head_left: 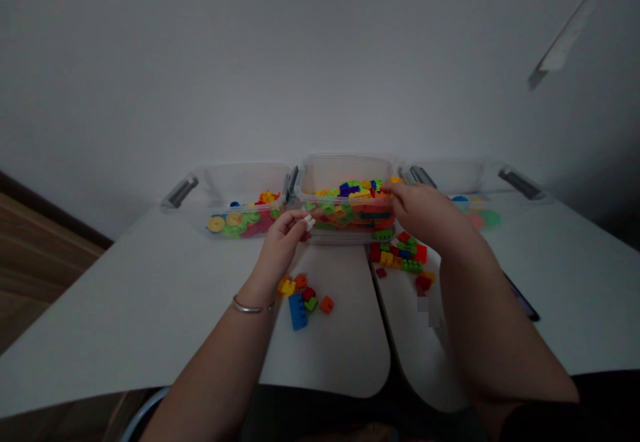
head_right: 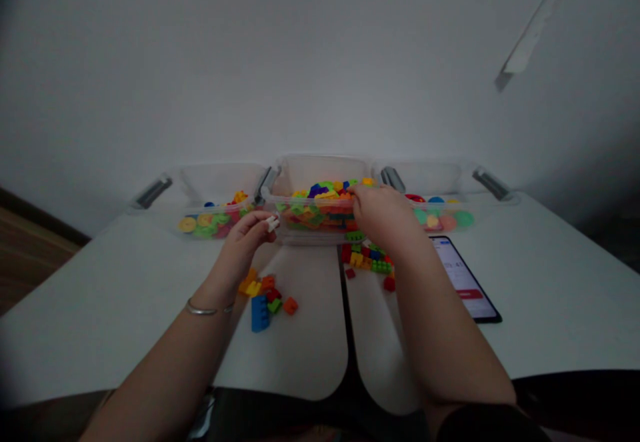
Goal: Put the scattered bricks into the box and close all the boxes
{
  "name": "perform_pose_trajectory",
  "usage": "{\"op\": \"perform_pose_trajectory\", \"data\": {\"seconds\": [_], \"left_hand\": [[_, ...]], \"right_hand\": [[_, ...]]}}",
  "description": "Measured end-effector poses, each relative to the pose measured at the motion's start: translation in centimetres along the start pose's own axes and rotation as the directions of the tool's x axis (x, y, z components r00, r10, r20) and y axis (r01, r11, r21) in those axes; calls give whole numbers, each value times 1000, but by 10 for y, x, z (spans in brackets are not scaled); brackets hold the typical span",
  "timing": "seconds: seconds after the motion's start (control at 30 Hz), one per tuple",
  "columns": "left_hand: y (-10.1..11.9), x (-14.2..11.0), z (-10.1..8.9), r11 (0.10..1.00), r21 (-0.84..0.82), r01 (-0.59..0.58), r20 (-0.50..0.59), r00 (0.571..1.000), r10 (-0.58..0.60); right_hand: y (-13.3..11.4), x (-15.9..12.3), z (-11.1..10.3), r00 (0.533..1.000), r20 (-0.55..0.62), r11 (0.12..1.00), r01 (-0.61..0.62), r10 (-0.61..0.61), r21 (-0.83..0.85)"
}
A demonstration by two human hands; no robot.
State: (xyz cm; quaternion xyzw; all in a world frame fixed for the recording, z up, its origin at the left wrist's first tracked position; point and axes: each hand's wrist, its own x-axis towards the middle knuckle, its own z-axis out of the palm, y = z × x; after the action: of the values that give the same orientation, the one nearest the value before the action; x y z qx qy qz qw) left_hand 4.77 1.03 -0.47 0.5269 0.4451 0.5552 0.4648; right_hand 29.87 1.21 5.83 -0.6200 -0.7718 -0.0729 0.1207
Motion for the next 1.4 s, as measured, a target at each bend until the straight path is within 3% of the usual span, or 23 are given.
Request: {"op": "perform_pose_trajectory", "data": {"seconds": [0.13,0.27,0.37,0.47,0.63,0.73,0.87,1.4], "left_hand": [[-1,0,0,1000,12,-5,12,1000,5],[-1,0,0,1000,12,11,25,1000,-11],[0,1,1,1000,18,13,45,999,-14],[2,2,5,1000,17,14,71,997,-15],[3,1,9,998,-56,20,176,984,-10],[2,1,8,996,-81,33,228,974,-14],[0,2,8,995,-70,64,260,965,-44],[1,2,7,998,-2,68,247,967,-65]], "right_hand": [[-2,0,3,1000,-18,999,11,-10,51],[-6,-3,2,979,-201,982,49,-12,183],[-14,-6,-4,943,-319,967,168,-101,191],[-26,-11,-9,913,-359,921,295,-193,255],[-54,-16,-1,902,-262,805,427,-344,412],[-67,-17,10,898,-201,781,440,-392,443],[-72,-16,19,919,-144,789,390,-368,475],[-68,-11,26,938,-160,734,340,-307,588]]}}
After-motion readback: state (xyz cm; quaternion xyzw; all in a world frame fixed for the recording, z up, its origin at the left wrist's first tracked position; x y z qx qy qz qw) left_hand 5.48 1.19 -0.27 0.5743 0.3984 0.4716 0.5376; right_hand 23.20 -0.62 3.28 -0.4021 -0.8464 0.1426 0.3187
